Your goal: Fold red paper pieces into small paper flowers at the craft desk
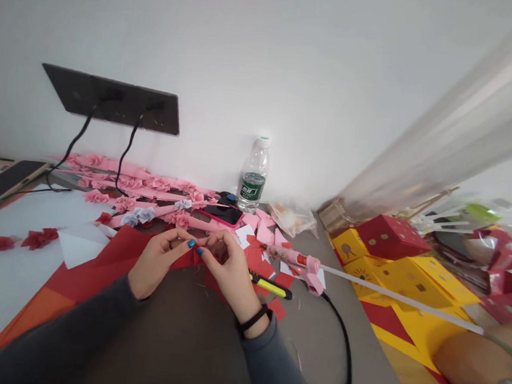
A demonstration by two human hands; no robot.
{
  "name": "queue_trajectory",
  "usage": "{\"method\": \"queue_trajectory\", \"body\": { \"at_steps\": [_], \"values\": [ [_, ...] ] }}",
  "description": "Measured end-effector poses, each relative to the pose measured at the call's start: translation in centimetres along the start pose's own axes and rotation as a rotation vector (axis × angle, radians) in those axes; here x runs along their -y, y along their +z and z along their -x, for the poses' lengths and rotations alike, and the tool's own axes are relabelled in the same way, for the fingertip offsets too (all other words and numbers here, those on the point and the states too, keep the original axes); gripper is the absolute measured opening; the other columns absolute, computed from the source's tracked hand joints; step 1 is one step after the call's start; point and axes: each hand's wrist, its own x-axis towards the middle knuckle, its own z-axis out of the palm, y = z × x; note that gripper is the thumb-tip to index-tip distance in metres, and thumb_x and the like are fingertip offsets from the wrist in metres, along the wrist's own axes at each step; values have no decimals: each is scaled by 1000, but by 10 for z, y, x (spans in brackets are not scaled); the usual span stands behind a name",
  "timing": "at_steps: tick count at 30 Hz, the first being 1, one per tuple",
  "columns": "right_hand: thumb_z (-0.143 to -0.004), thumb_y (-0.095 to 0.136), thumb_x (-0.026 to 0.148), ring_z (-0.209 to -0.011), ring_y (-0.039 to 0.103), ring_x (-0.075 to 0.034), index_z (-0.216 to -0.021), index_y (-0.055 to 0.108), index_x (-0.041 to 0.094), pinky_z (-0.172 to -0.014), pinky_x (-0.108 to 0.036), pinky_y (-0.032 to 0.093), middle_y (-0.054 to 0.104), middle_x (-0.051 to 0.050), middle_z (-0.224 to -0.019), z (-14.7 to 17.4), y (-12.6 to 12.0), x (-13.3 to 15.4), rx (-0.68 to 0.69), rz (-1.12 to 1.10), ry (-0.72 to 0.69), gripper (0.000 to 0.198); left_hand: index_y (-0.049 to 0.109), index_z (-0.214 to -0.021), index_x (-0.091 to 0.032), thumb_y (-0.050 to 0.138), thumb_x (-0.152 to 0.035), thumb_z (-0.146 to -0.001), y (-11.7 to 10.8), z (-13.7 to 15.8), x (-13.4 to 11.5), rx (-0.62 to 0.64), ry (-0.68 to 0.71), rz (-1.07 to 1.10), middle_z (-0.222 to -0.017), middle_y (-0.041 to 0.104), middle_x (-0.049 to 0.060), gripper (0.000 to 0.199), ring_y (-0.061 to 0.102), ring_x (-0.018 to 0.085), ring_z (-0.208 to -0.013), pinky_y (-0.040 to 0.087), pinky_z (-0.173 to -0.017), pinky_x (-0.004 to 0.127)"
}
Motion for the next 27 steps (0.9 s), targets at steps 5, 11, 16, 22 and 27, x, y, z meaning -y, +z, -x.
{"method": "queue_trajectory", "body": {
  "at_steps": [5, 11, 16, 22, 27],
  "values": [
    [-84, 67, 41, -67, 56, -16, -81, 60, 21, -60, -29, 46, 63, -4, -83, -1, -4, -2, -7, 83, -42, 22, 68, -79, -16, 75, -41, -77, 1, 0, 0, -9, -2, 98, -108, 76, 12, 26, 69, 25, -102, 48, -99, 39],
    [-86, 65, 38, -83, 63, -21, -79, 64, 20, -74, -32, 50, 67, -6, -86, -2, -6, -1, 6, 67, -62, 19, 70, -79, -16, 78, -38, -74, 1, 0, 0, -32, -44, 182, -107, 77, 12, 25, 72, 24, -96, 52, -94, 39],
    [-85, 64, 37, -78, 62, -20, -79, 64, 20, -73, -32, 49, 66, -4, -81, -2, -6, 1, 22, 52, -18, 18, 71, -82, -15, 78, -38, -75, -1, -1, 1, -24, -69, 187, -100, 78, 10, 25, 72, 21, -90, 55, -86, 33],
    [-87, 63, 40, -75, 57, -20, -74, 59, 21, -68, -31, 46, 61, -3, -75, -2, -6, 5, 44, 27, -43, 23, 72, -85, -14, 78, -40, -74, -1, -2, 1, -36, -88, 117, -89, 79, 8, 28, 71, 19, -81, 55, -76, 28],
    [-90, 59, 41, -77, 55, -19, -73, 54, 21, -72, -30, 44, 58, -2, -77, -2, -5, 8, 73, -7, -60, 27, 70, -83, -14, 74, -38, -77, -2, -1, -3, 5, -56, 68, -88, 77, 8, 25, 70, 17, -77, 55, -74, 27]
  ]
}}
